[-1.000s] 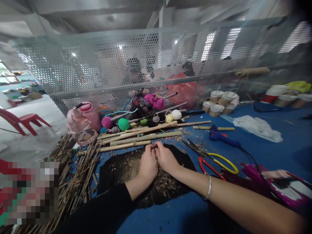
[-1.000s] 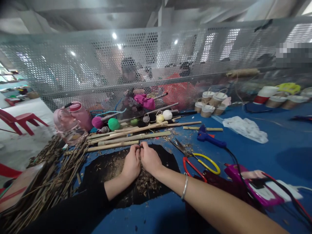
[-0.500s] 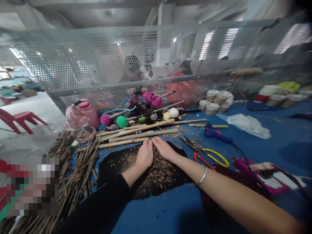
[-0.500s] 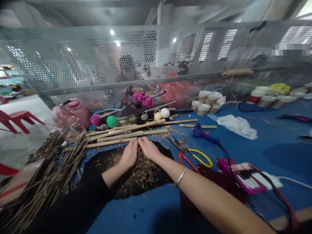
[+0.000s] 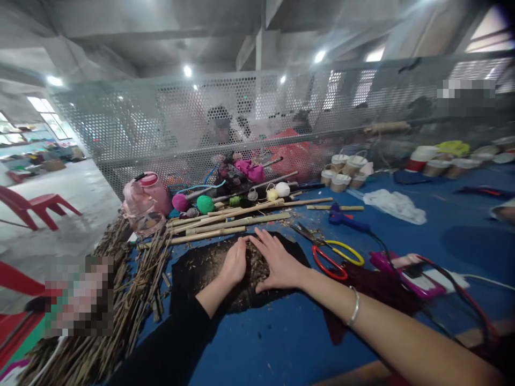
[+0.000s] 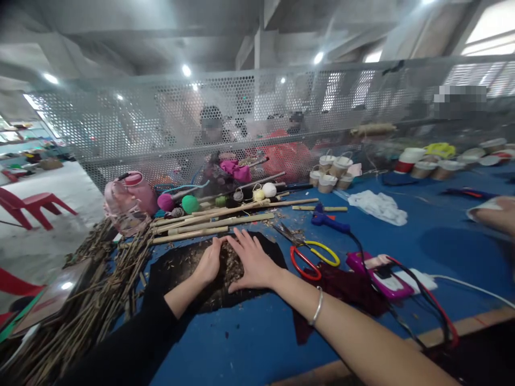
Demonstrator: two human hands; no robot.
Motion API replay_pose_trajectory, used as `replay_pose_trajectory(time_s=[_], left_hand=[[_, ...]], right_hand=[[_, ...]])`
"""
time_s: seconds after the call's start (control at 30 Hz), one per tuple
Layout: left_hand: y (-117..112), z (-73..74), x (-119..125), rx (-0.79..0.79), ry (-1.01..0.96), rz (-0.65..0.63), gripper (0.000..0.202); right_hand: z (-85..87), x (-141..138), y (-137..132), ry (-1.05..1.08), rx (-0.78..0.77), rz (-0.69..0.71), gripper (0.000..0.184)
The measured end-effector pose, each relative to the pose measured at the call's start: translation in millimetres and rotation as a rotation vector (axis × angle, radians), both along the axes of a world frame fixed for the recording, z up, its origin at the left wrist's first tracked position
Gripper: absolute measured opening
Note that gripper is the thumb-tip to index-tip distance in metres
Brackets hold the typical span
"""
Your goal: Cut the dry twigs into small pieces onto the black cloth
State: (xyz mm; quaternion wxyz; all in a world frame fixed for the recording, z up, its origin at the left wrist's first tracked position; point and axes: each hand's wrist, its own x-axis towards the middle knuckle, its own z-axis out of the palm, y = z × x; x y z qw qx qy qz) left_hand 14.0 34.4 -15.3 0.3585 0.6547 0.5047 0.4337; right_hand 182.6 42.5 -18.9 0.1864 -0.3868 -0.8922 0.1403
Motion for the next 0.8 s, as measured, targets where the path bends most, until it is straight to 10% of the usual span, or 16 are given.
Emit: replay_pose_trajectory(time_s=[0.2,0.43,0.6,0.8], left_hand=[[-1.1,-8.1,-7.9,0.152,0.173,-0.211,0.066],[-0.6,-14.3,-15.5,0.219,0.329,-0.248,0.102],[-15.9,-9.0,2.4,0.22,0.395,0.016,0.101],[-14.1,-7.5,35.1,0.101,0.208,0.316,0.043]], right_hand=[[-0.7,-12.9,17.0,0.164,-0.019,-0.001,0.092],[14.8,14.7,23.5,0.288,-0.334,-0.017,0.108],[9.3,8.7,28.1,0.713,-0.327,-0.356,0.054],[-2.1,-33.2,15.7,0.837,-0.212,-0.495,0.045]])
